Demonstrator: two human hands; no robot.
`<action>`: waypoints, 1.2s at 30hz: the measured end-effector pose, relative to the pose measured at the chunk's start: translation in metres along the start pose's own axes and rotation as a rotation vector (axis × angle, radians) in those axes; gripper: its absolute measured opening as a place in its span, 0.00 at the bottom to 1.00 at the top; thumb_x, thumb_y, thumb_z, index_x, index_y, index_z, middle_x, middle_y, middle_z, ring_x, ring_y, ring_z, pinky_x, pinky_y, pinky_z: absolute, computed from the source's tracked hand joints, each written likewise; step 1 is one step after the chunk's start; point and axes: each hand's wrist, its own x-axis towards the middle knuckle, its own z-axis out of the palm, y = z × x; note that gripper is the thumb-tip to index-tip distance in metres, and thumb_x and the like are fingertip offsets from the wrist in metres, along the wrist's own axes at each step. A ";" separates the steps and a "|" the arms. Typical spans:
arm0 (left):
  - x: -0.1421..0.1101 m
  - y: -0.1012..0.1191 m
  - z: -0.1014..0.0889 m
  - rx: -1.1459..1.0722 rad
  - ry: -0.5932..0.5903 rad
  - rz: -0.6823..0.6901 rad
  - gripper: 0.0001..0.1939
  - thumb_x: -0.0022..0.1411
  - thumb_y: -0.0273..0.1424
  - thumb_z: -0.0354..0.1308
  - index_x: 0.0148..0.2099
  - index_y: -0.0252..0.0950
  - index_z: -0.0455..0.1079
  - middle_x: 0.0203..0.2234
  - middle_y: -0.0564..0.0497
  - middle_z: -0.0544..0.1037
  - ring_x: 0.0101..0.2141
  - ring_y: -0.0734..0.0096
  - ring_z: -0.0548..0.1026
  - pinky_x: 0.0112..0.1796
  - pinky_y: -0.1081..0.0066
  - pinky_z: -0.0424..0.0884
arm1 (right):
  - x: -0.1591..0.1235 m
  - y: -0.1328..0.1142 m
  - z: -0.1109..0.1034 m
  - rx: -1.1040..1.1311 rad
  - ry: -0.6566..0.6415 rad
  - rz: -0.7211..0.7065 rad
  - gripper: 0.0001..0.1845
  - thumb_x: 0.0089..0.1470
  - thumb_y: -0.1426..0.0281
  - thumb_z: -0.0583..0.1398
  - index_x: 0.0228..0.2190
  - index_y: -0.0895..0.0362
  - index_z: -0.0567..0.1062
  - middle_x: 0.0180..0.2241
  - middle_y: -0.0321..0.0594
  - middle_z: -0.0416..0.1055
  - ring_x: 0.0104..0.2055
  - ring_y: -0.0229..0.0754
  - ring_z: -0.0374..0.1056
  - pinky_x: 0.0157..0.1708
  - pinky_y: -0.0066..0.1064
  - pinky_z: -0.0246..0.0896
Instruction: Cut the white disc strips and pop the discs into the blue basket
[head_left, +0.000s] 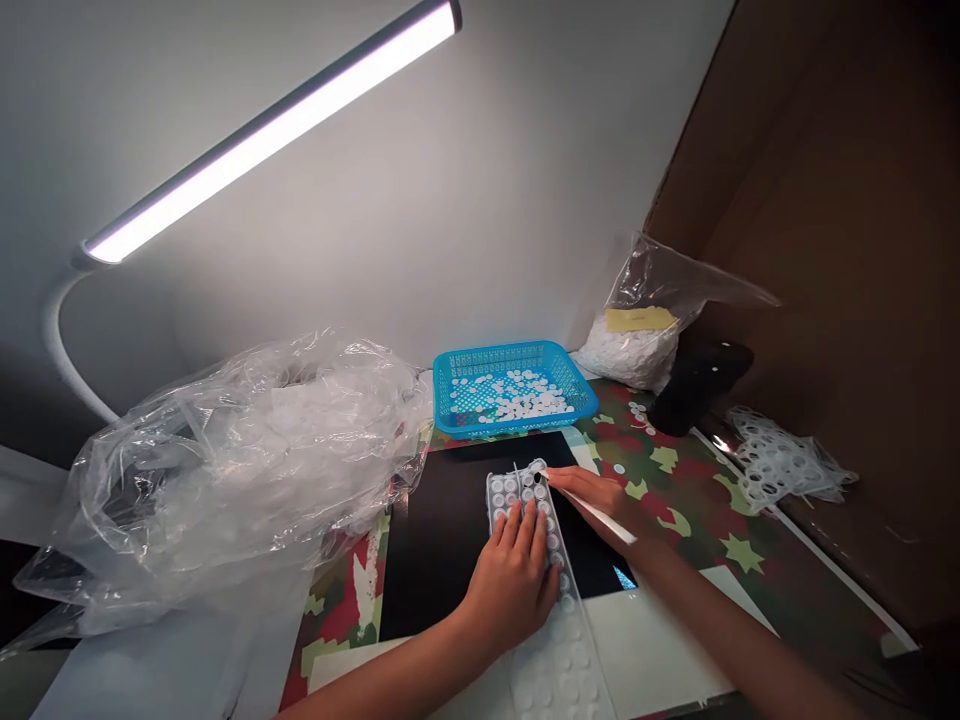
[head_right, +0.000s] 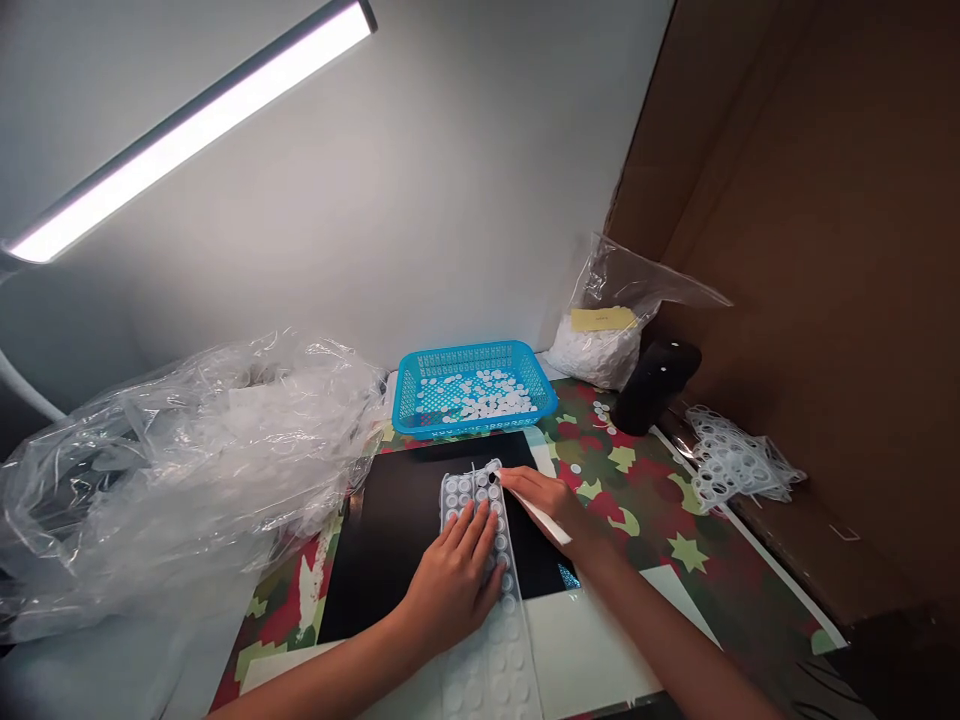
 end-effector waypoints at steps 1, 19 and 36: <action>0.001 -0.002 0.000 -0.016 0.006 -0.010 0.27 0.67 0.39 0.41 0.62 0.27 0.57 0.59 0.38 0.59 0.59 0.51 0.59 0.53 0.58 0.62 | 0.001 -0.001 0.000 0.022 0.010 0.027 0.15 0.61 0.69 0.51 0.45 0.50 0.73 0.47 0.39 0.72 0.51 0.45 0.67 0.54 0.40 0.62; -0.007 0.001 -0.001 0.004 -0.003 -0.008 0.29 0.67 0.42 0.40 0.63 0.28 0.55 0.61 0.37 0.57 0.60 0.46 0.55 0.55 0.54 0.58 | 0.045 -0.003 -0.008 0.303 0.091 0.251 0.11 0.50 0.60 0.63 0.29 0.55 0.75 0.31 0.40 0.76 0.34 0.44 0.73 0.36 0.35 0.69; -0.006 0.005 0.010 -0.046 0.114 -0.114 0.29 0.63 0.45 0.45 0.57 0.29 0.63 0.54 0.38 0.68 0.56 0.48 0.62 0.55 0.55 0.60 | 0.033 0.000 0.032 0.446 -0.098 0.169 0.11 0.51 0.61 0.63 0.29 0.57 0.77 0.33 0.41 0.75 0.38 0.46 0.72 0.41 0.37 0.68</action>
